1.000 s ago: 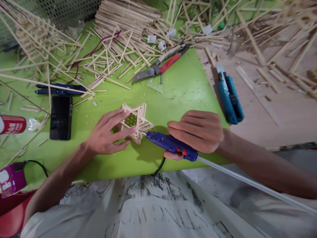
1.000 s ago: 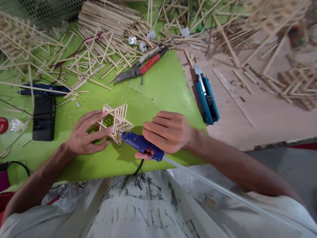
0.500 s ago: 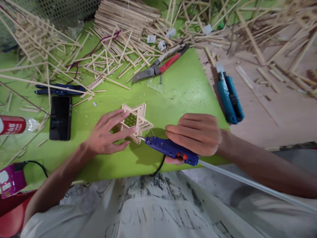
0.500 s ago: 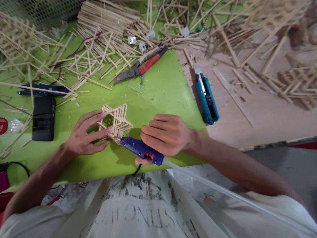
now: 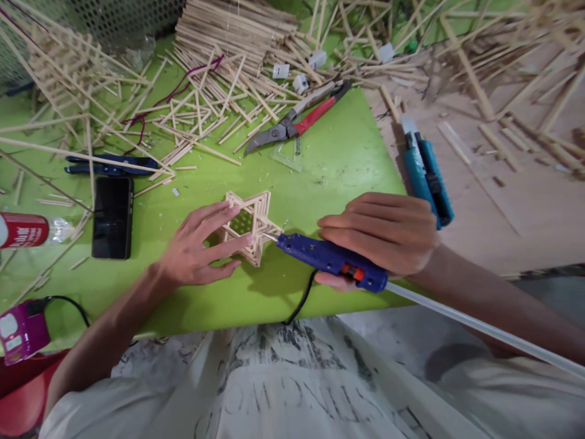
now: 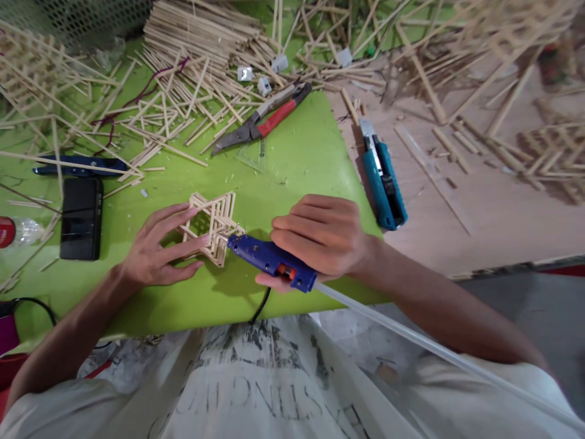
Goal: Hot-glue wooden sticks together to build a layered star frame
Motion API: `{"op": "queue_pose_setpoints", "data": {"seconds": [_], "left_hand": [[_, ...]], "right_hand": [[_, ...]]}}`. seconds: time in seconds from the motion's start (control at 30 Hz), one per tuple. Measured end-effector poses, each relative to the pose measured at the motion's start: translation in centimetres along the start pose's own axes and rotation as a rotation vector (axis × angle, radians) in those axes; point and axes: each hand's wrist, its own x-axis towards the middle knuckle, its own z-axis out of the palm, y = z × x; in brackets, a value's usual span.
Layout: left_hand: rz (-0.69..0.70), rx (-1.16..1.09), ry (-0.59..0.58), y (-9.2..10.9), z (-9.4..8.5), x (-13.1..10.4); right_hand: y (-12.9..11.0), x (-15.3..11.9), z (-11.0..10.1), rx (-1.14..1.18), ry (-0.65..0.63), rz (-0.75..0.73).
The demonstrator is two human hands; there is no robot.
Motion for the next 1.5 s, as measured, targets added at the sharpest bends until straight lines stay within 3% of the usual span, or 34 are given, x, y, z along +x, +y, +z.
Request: {"op": "queue_pose_setpoints", "data": {"seconds": [0.5, 0.77, 0.93, 1.17, 1.3, 1.5], "left_hand": [[0.005, 0.018, 0.012, 0.2, 0.0, 0.1], [-0.005, 0.059, 0.001, 0.3, 0.0, 0.2], [-0.006, 0.046, 0.004, 0.3, 0.1, 0.0], [-0.020, 0.036, 0.021, 0.4, 0.2, 0.4], [-0.034, 0.013, 0.020, 0.7, 0.0, 0.7], [-0.079, -0.014, 0.010, 0.7, 0.0, 0.7]], "right_hand": [[1.7, -0.4, 0.0, 0.422, 0.093, 0.246], [1.8, -0.5, -0.5, 0.515, 0.050, 0.303], [1.7, -0.6, -0.2, 0.609, -0.080, 0.261], [1.5, -0.8, -0.1, 0.591, 0.044, 0.391], [1.4, -1.0, 0.6, 0.611, 0.148, 0.394], [1.3, -1.0, 0.9, 0.608, 0.169, 0.384]]}}
